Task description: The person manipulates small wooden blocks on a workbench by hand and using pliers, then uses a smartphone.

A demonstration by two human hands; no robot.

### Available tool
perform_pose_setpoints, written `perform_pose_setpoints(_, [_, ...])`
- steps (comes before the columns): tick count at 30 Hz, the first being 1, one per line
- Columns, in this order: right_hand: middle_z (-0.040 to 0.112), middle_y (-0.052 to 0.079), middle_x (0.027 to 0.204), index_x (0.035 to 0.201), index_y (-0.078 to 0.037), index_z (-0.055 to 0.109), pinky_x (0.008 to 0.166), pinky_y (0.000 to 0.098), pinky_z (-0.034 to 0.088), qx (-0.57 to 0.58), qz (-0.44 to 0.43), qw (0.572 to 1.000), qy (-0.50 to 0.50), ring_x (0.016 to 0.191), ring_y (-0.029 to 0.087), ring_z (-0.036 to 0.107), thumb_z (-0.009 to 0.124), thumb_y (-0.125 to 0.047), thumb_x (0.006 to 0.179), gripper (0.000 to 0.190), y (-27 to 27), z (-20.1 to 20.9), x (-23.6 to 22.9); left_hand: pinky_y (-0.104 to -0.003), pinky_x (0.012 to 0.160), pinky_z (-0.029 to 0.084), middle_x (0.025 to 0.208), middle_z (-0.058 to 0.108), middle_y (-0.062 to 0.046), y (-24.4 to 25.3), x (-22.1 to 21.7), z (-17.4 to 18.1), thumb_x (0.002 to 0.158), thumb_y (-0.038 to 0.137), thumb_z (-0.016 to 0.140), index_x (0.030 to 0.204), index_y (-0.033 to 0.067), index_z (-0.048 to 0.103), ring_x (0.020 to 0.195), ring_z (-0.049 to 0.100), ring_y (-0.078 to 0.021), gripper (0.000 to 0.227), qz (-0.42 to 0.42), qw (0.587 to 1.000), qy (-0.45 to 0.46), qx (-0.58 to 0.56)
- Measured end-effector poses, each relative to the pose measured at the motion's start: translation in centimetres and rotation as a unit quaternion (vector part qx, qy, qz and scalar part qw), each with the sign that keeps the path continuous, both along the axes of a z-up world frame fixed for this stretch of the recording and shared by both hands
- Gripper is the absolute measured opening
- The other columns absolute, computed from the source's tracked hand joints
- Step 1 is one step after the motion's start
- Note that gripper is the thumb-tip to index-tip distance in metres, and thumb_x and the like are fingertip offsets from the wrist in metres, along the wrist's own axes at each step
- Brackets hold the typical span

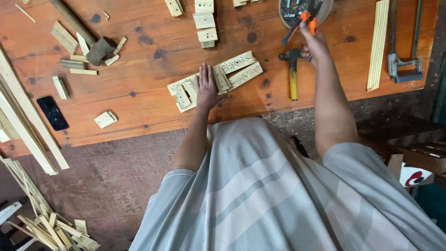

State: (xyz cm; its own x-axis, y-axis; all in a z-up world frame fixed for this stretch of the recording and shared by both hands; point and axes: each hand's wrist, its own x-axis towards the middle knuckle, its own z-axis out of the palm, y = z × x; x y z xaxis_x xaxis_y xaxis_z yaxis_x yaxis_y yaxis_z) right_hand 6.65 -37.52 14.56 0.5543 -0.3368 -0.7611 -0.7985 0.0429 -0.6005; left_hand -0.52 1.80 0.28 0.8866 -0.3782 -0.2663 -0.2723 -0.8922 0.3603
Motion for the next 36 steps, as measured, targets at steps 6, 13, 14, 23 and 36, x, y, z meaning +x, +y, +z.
perform_pose_setpoints(6, [0.071,-0.004,0.096,0.107,-0.021,0.073,0.075,0.0212,0.051,-0.040,0.099,0.994,-0.003,0.093,0.009,0.070,0.086,-0.053,0.073,0.048,7.5,-4.9,-4.1,-0.052,0.131,0.011,0.172,-0.002,-0.022,1.4,-1.1,2.0,0.103,0.074,0.036,0.164,-0.0014,0.005,0.161,0.001,-0.0366,0.102,0.071,0.997,0.011,-0.001])
perform_pose_setpoints(13, [0.056,0.003,0.066,0.088,-0.010,0.060,0.054,0.0295,0.052,-0.088,0.422,0.902,-0.021,0.056,0.019,0.056,0.077,-0.077,0.083,0.069,18.1,-2.0,-6.0,-0.061,0.128,0.011,0.174,0.009,-0.015,1.3,-0.8,1.8,0.100,0.064,0.050,0.166,0.0104,0.025,0.161,0.006,-0.0349,0.088,0.125,0.987,0.006,0.101])
perform_pose_setpoints(14, [0.063,0.013,0.083,0.094,-0.004,0.064,0.062,0.0369,0.055,-0.115,0.473,0.873,-0.013,0.075,0.027,0.063,0.073,-0.087,0.076,0.084,18.5,-2.1,-5.5,-0.062,0.127,0.010,0.174,0.007,-0.014,1.4,-0.9,0.9,0.102,0.061,0.049,0.167,0.0135,0.022,0.161,0.004,-0.0352,0.084,0.148,0.983,0.024,0.104])
perform_pose_setpoints(23, [0.071,0.021,0.113,0.117,0.000,0.069,0.093,0.0555,0.055,-0.163,0.637,0.753,0.021,0.116,0.041,0.067,0.071,-0.081,0.070,0.093,19.6,-3.6,-1.6,-0.066,0.127,0.006,0.175,0.005,-0.013,1.7,-1.1,-0.5,0.098,0.070,0.052,0.168,0.0204,0.016,0.161,0.003,-0.0350,0.093,0.205,0.976,0.067,0.035])
perform_pose_setpoints(36, [0.064,0.021,0.109,0.132,0.000,0.051,0.076,0.0583,0.054,-0.327,0.701,0.629,-0.072,0.102,0.044,0.067,0.079,-0.018,0.067,0.073,18.7,-9.6,-1.1,-0.065,0.127,0.004,0.174,0.010,-0.013,0.5,-0.4,2.3,0.084,0.084,0.060,0.168,0.0174,0.017,0.161,0.005,-0.0387,0.116,0.222,0.970,0.081,0.062])
